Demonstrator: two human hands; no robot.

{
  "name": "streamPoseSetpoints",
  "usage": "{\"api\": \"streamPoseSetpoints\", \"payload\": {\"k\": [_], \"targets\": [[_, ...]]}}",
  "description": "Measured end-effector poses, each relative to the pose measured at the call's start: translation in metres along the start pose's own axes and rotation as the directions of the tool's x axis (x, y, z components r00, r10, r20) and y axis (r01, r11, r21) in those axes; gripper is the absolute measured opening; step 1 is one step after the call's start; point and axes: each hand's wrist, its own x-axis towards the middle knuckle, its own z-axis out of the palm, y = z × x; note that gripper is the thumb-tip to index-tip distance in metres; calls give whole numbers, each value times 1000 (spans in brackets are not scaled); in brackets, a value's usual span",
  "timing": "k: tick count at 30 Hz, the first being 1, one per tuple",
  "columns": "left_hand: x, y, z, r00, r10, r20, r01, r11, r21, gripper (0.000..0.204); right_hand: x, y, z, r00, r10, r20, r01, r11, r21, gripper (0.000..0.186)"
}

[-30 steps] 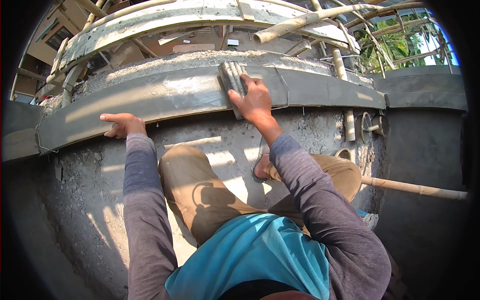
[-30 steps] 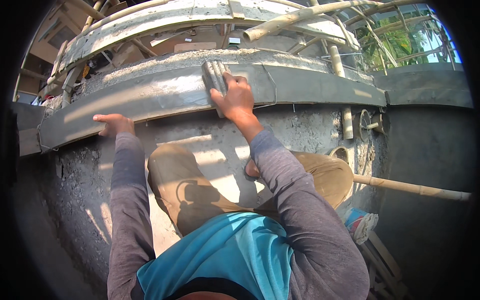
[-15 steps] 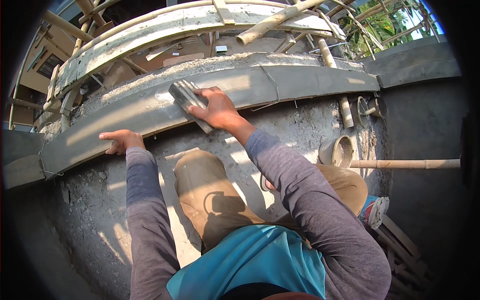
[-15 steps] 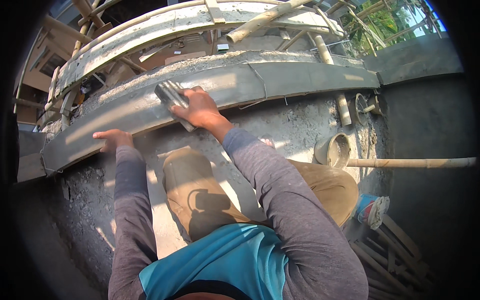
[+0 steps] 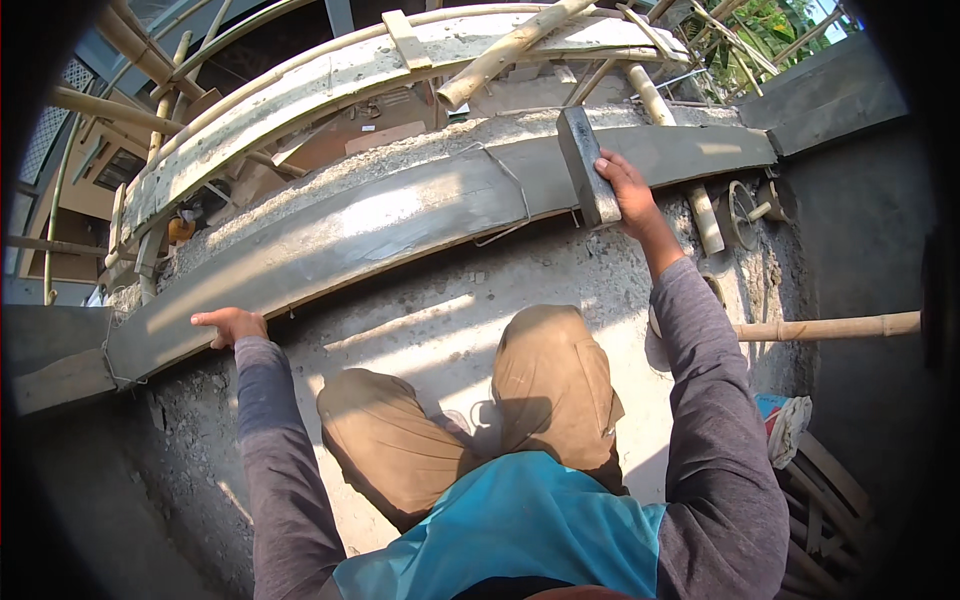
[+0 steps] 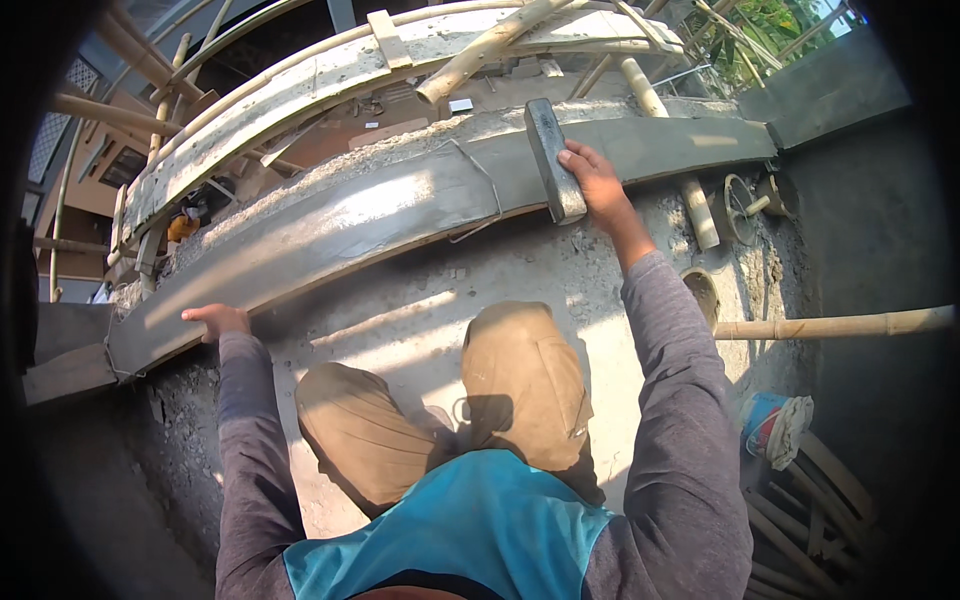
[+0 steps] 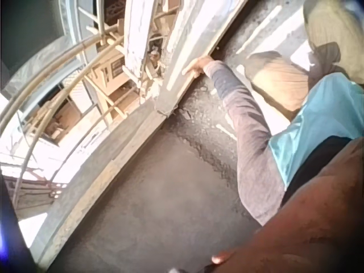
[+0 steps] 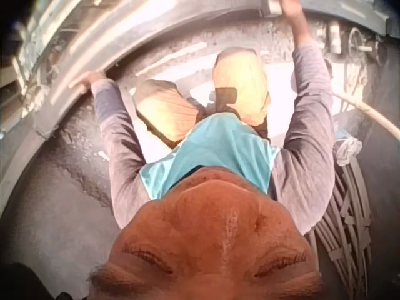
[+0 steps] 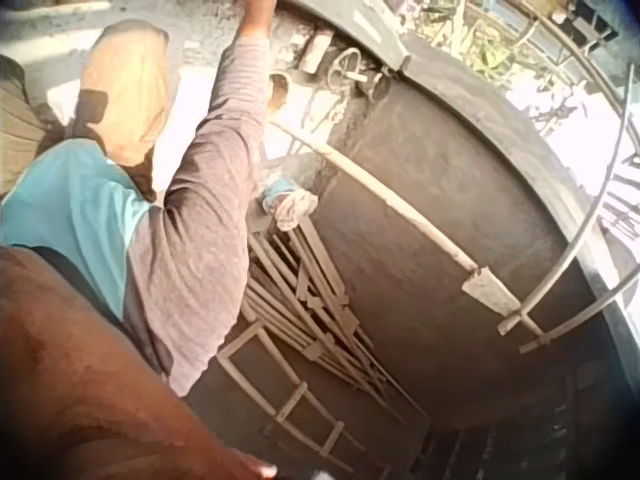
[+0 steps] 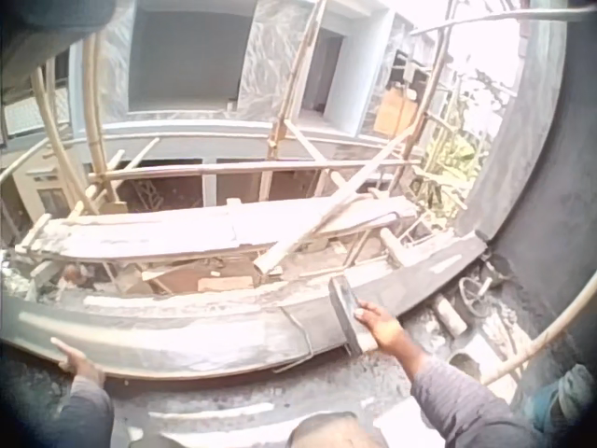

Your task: Applying and smoothing mortar on a concrete ledge using a hand float and trowel.

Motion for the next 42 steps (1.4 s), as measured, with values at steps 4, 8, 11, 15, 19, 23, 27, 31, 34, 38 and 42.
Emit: {"api": "streamPoseSetpoints", "payload": {"k": [4, 8, 11, 15, 19, 23, 27, 31, 34, 38, 42], "targets": [[15, 10, -22, 1000, 19, 10, -20, 986, 163, 123, 15, 22, -28, 999, 38, 34, -35, 994, -108, 57], [3, 18, -54, 962, 272, 32, -259, 864, 432, 108, 27, 22, -29, 971, -97, 220, 182, 894, -410, 58], [-11, 30, -79, 905, 425, 4, -365, 773, 519, 96, 24, 9, 2, 938, -214, 272, 346, 558, -754, 59], [-57, 60, -87, 817, 508, 273, -571, 778, 261, 81, 28, 20, 12, 894, -383, 234, 367, 324, -872, 59], [-78, 126, -89, 491, 730, 475, -831, 556, 5, 65, 25, 31, 47, 899, -370, 235, 360, 319, -877, 58], [-119, 188, -99, 315, 796, 517, -866, 464, -185, 64, 35, 33, 53, 907, -368, 207, 307, 238, -922, 58], [-158, 215, -124, 174, 857, 485, -873, 362, -327, 64, 69, 11, 21, 941, -336, -31, 8, 113, -994, 57], [-201, 214, -151, 164, 882, 442, -841, 359, -405, 64, 64, -10, 6, 901, -409, -142, -47, 233, -971, 58], [-226, 197, -138, 219, 854, 472, -723, 467, -509, 63, 42, -11, 33, 948, -310, 75, 165, 274, -947, 59], [-224, 181, -116, 75, 889, 452, -829, 307, -467, 64, 40, 19, 59, 950, -293, 107, 197, 299, -934, 60], [-197, 166, -124, -18, 902, 430, -972, 85, -219, 66, 36, 12, 55, 955, -297, 8, 40, 104, -994, 61]]}}
